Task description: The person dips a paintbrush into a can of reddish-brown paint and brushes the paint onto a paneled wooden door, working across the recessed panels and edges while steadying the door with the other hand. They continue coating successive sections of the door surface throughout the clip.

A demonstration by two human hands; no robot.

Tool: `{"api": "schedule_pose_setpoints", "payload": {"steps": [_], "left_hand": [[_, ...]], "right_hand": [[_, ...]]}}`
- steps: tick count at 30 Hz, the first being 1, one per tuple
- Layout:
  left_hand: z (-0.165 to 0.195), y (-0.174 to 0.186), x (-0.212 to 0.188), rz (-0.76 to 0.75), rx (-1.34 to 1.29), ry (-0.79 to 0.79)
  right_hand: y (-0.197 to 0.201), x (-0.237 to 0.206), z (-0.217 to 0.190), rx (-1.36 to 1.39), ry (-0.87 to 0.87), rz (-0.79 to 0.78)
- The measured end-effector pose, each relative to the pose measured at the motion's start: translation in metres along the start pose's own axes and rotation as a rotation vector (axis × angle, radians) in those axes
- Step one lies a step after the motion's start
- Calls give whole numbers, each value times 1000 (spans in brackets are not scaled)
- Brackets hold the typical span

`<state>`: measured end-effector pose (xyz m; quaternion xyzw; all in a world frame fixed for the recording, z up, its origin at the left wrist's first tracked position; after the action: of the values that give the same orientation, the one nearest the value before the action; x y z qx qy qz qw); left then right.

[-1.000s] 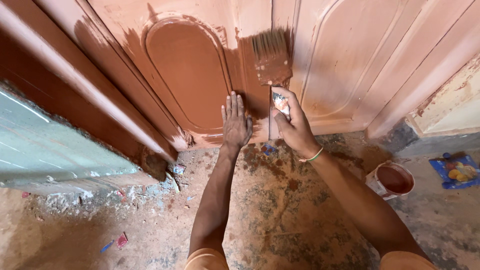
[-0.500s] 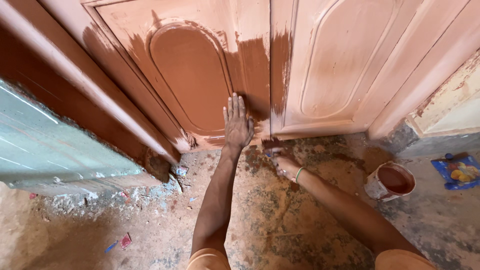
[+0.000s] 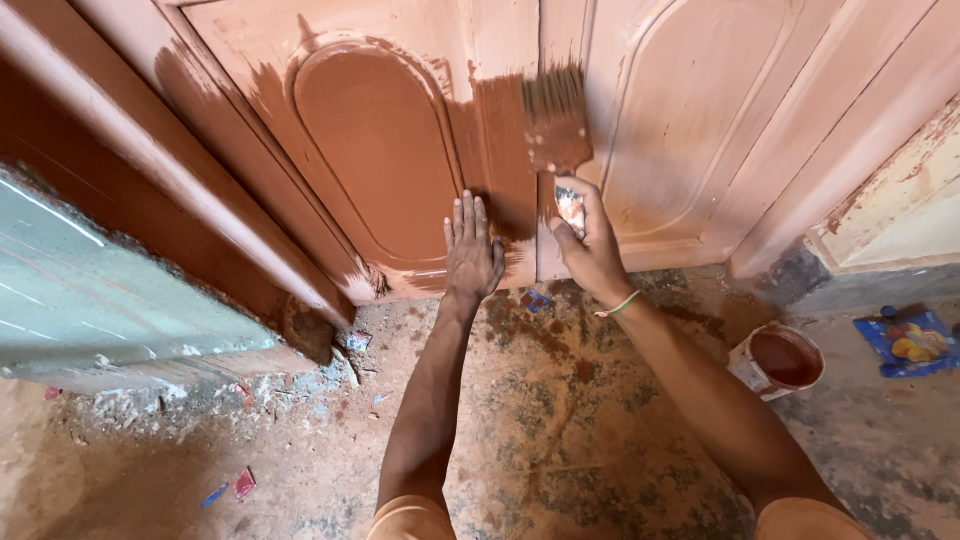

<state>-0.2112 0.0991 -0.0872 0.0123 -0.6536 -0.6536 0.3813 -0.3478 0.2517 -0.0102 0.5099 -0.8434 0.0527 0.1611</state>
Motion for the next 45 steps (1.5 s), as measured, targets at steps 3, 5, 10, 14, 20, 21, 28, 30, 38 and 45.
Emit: {"api": "schedule_pose_setpoints", "payload": {"steps": [3, 5, 10, 14, 20, 21, 28, 30, 38, 45], "left_hand": [[3, 2, 0, 24, 10, -30], [5, 3, 1, 23, 16, -27], [12, 5, 4, 39, -50, -28], [20, 3, 8, 73, -42, -56], [25, -2, 12, 28, -47, -44], [24, -2, 12, 14, -36, -33], [23, -4, 10, 8, -25, -29], [25, -3, 9, 19, -43, -38], [23, 0, 10, -23, 24, -23], [27, 0, 10, 46, -36, -60]], "right_hand": [[-3, -2, 39, -132, -176, 36], [-5, -16, 67, -219, -303, 26], [-4, -54, 119, -157, -825, 24], [-3, -56, 121, 117, -1010, -2], [16, -14, 48, 153, -701, 2], [19, -9, 32, 144, -611, -11], [29, -7, -49, -143, 460, 38], [26, -1, -30, -50, 56, 41], [-1, -37, 89, -119, -593, 21], [1, -56, 124, -15, -924, -83]]}}
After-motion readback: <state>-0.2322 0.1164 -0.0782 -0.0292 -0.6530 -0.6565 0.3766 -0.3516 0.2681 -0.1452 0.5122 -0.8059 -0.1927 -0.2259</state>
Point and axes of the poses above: each hand's wrist, its own x-axis towards the middle knuckle, its own y-axis out of the back of the hand, z = x × y, the point moved 3 cm from there along x, towards the middle knuckle, and after that the axes turned 7 degrees about -y, right-handed, at the moved point
